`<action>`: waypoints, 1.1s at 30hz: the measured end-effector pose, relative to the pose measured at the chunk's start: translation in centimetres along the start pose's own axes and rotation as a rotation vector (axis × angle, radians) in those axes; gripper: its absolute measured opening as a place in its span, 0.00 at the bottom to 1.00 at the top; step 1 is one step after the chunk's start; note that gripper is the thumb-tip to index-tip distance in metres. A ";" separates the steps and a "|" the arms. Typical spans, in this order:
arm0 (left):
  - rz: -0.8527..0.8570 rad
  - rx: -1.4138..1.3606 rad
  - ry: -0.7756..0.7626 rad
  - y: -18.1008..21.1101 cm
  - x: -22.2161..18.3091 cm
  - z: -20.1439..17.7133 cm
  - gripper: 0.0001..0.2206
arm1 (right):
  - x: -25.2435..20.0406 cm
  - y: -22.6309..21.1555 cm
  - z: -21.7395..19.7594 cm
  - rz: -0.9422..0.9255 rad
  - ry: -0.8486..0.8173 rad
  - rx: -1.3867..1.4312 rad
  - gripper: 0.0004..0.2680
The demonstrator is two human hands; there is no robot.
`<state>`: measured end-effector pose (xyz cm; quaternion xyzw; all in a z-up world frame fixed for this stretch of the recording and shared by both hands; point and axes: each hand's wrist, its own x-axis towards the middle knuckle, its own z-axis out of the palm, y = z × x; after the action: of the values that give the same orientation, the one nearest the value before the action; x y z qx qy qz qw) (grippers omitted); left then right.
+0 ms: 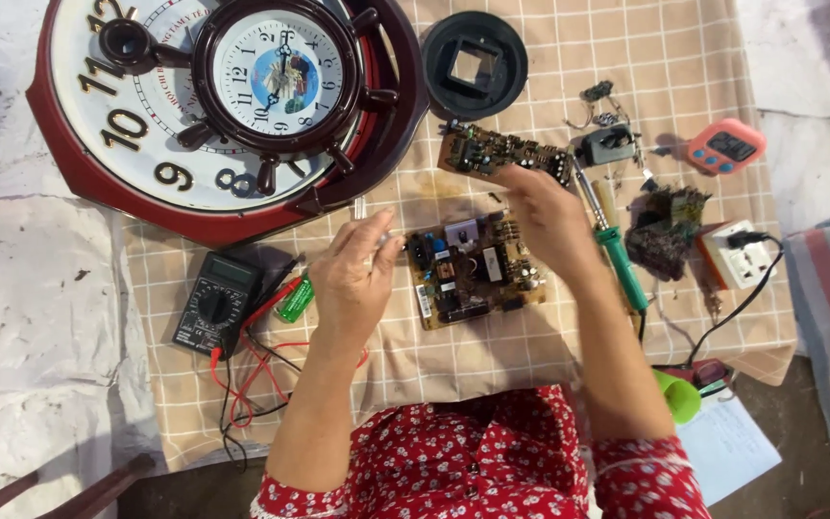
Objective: The person is repairing a circuit board by inspecting components with a screwdriver and testing circuits with a multimeter.
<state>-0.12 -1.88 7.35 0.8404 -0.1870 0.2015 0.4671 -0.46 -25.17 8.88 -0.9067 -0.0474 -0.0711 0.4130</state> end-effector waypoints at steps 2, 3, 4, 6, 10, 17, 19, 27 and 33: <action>0.016 0.006 -0.033 0.7 0.5 -0.5 0.08 | -2.4 3.0 0.0 0.014 -0.008 -0.150 0.10; 0.032 0.015 -0.072 1.1 0.8 -0.8 0.07 | -3.7 4.6 0.1 0.032 -0.016 -0.294 0.09; 0.034 0.013 -0.072 1.3 0.8 -0.7 0.07 | -5.2 5.9 0.5 0.034 -0.014 -0.296 0.09; -0.019 -0.135 -0.171 1.8 0.8 -0.8 0.08 | -8.2 8.6 1.5 0.015 0.108 -0.428 0.10; -0.092 -0.269 -0.151 1.7 0.2 1.1 0.08 | -10.3 4.9 2.4 0.022 0.150 -0.403 0.09; -0.112 -0.516 0.151 -0.5 -1.3 5.0 0.10 | -11.0 4.7 3.3 -0.026 0.231 -0.385 0.12; -0.106 -0.582 0.215 -0.5 -0.8 5.1 0.07 | -11.0 4.6 3.1 -0.025 0.231 -0.385 0.11; -0.041 -0.704 -0.024 -0.4 -0.5 3.6 0.11 | -11.0 4.1 2.8 -0.003 0.219 -0.328 0.11; -0.099 -0.418 0.029 0.5 -0.8 2.8 0.14 | -11.1 5.8 3.8 -0.071 0.287 -0.272 0.12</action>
<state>-0.56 -4.40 5.97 0.7302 -0.1763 0.1473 0.6434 -10.24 -26.43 0.24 -0.9324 -0.0099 -0.2201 0.2864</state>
